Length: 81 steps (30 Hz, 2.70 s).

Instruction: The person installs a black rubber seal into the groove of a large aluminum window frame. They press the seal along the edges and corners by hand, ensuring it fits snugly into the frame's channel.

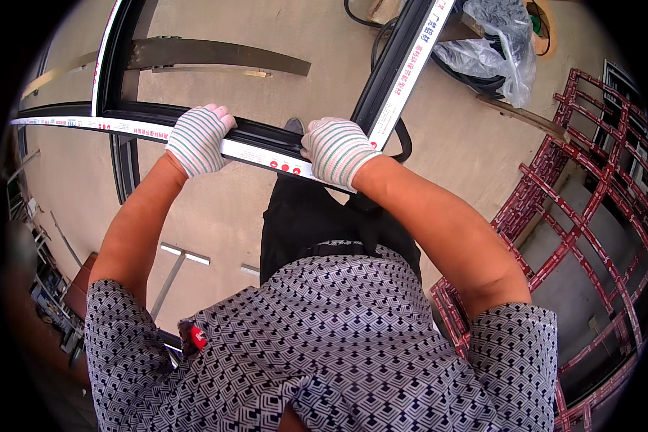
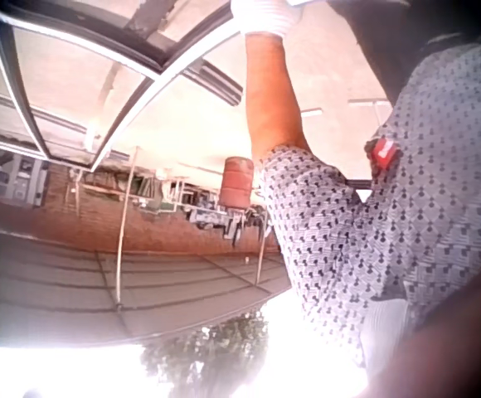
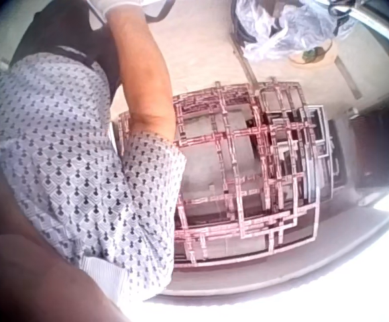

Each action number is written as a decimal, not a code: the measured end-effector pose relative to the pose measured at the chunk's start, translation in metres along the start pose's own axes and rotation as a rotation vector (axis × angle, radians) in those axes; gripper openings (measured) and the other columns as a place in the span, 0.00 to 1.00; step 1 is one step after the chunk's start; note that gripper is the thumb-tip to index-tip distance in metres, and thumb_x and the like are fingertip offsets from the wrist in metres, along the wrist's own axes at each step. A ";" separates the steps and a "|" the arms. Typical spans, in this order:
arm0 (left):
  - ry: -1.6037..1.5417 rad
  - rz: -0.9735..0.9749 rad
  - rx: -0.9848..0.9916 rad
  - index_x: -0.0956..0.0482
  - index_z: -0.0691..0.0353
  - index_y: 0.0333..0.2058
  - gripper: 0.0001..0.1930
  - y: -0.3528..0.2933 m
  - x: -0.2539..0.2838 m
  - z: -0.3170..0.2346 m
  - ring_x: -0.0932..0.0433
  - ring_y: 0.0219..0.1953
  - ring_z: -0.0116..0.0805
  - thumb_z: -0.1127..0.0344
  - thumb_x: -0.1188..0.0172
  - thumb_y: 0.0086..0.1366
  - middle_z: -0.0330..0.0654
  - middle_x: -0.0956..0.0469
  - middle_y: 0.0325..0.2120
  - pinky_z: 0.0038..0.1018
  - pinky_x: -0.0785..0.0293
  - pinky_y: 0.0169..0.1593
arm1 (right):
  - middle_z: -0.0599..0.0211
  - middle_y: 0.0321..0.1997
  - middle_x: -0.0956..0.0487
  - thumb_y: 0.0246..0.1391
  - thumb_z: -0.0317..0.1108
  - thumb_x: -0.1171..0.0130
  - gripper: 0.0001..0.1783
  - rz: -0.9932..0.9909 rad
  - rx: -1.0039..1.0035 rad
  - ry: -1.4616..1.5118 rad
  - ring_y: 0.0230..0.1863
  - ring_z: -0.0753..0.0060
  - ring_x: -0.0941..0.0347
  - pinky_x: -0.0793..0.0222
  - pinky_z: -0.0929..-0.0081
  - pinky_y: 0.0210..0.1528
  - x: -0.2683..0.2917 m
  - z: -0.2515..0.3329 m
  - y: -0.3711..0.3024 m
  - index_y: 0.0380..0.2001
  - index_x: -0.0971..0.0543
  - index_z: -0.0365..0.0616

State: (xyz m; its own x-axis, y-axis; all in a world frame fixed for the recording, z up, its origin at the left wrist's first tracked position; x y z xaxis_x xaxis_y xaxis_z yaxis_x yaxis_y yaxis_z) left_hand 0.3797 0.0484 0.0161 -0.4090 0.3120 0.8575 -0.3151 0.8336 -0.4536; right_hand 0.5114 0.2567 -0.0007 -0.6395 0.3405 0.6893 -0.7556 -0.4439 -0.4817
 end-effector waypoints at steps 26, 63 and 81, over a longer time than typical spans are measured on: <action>0.039 -0.045 -0.022 0.17 0.58 0.43 0.25 0.000 -0.006 -0.006 0.21 0.43 0.45 0.57 0.20 0.47 0.42 0.22 0.36 0.38 0.23 0.48 | 0.56 0.40 0.18 0.59 0.38 0.37 0.14 0.023 -0.031 0.079 0.47 0.52 0.19 0.23 0.59 0.52 0.011 -0.002 -0.005 0.42 0.11 0.43; -0.071 -0.057 -0.085 0.18 0.60 0.37 0.20 0.020 -0.014 -0.053 0.20 0.41 0.44 0.54 0.24 0.52 0.44 0.21 0.34 0.38 0.23 0.47 | 0.51 0.36 0.18 0.65 0.39 0.41 0.15 -0.002 -0.059 0.182 0.44 0.47 0.19 0.24 0.54 0.49 0.013 -0.001 0.003 0.34 0.13 0.39; -0.138 -0.005 -0.090 0.19 0.59 0.36 0.18 0.031 -0.015 -0.076 0.19 0.41 0.45 0.53 0.28 0.53 0.45 0.21 0.33 0.40 0.24 0.46 | 0.49 0.36 0.19 0.65 0.41 0.42 0.17 -0.018 -0.043 0.190 0.43 0.45 0.20 0.24 0.52 0.49 0.003 -0.006 0.005 0.31 0.14 0.39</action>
State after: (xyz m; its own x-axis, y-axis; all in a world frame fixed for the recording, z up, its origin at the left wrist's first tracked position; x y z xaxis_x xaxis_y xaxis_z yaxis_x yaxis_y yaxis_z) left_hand 0.4410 0.1038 0.0073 -0.5235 0.2476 0.8152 -0.2420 0.8742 -0.4209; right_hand 0.5053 0.2600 -0.0043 -0.6383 0.5003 0.5850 -0.7697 -0.4020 -0.4959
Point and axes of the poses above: each hand's wrist, its own y-axis towards the middle knuckle, its own x-axis out of the back of the hand, z = x × y, the point moved 4 cm from there along y, towards the middle knuckle
